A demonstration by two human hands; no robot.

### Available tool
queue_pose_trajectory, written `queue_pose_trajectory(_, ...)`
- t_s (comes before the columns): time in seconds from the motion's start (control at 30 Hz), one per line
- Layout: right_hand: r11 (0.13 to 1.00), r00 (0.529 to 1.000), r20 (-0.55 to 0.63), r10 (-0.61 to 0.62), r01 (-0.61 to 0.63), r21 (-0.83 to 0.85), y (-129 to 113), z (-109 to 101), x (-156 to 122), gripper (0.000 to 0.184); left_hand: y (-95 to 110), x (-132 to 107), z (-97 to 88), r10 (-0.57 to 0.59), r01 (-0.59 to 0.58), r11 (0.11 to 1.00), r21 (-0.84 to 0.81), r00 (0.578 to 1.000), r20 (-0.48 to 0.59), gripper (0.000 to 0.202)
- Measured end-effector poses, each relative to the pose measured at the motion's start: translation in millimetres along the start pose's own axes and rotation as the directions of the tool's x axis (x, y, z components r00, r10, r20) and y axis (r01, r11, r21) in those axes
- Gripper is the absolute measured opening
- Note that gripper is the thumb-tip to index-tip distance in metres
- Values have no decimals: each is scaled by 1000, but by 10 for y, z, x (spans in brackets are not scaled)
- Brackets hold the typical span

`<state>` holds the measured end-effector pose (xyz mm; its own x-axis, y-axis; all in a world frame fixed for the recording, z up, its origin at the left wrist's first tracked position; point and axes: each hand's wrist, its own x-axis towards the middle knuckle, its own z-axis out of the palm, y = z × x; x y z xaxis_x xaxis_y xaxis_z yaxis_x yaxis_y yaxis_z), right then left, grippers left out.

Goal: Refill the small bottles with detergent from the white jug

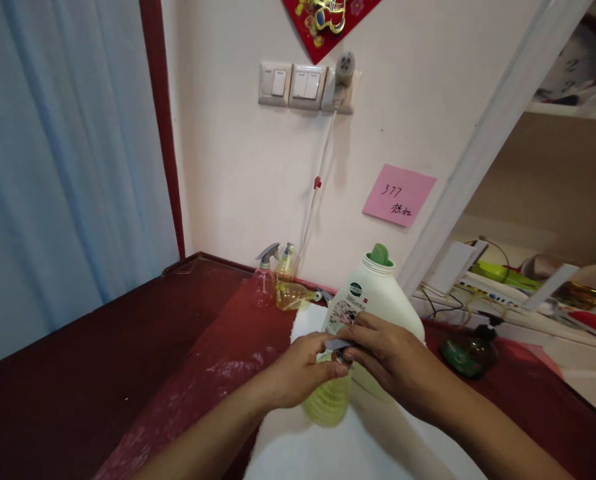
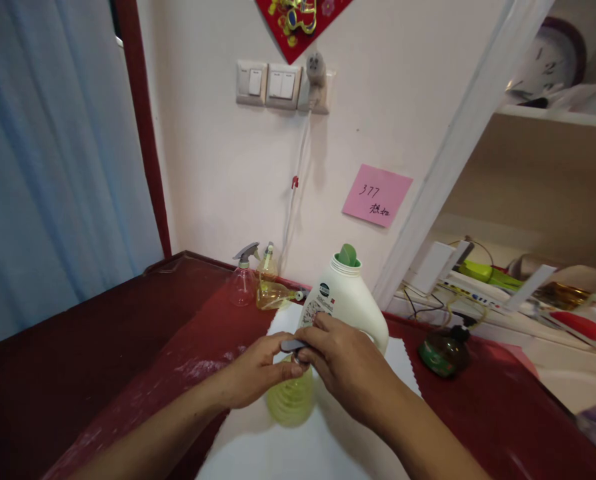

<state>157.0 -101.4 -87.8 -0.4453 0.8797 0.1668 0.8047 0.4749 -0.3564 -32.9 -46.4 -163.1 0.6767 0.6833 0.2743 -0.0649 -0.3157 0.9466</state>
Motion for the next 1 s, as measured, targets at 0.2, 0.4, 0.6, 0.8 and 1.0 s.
queue_pose_trajectory(0.2,1000,1000,-4,-1,1,4,35,11,5,28,26,-4,148,-92,95,995,12,981,-171,36)
queue_pose_trajectory(0.4,1000,1000,-22,-9,9,-3,26,20,-1,28,-4,3,133,-29,38,997,64,989,-146,19)
queue_pose_trajectory(0.6,994,999,-52,17,-23,-105,-46,35,36,24,-89,-7,90,-19,23,999,32,994,-108,23)
queue_pose_trajectory(0.8,973,852,-505,-137,21,-228,-76,228,-206,48,-74,-17,61,5,3,997,78,995,-103,39)
queue_pose_trajectory(1.0,973,703,-679,214,-92,211,-47,804,-770,7,146,-21,18,47,-47,998,-40,999,13,51)
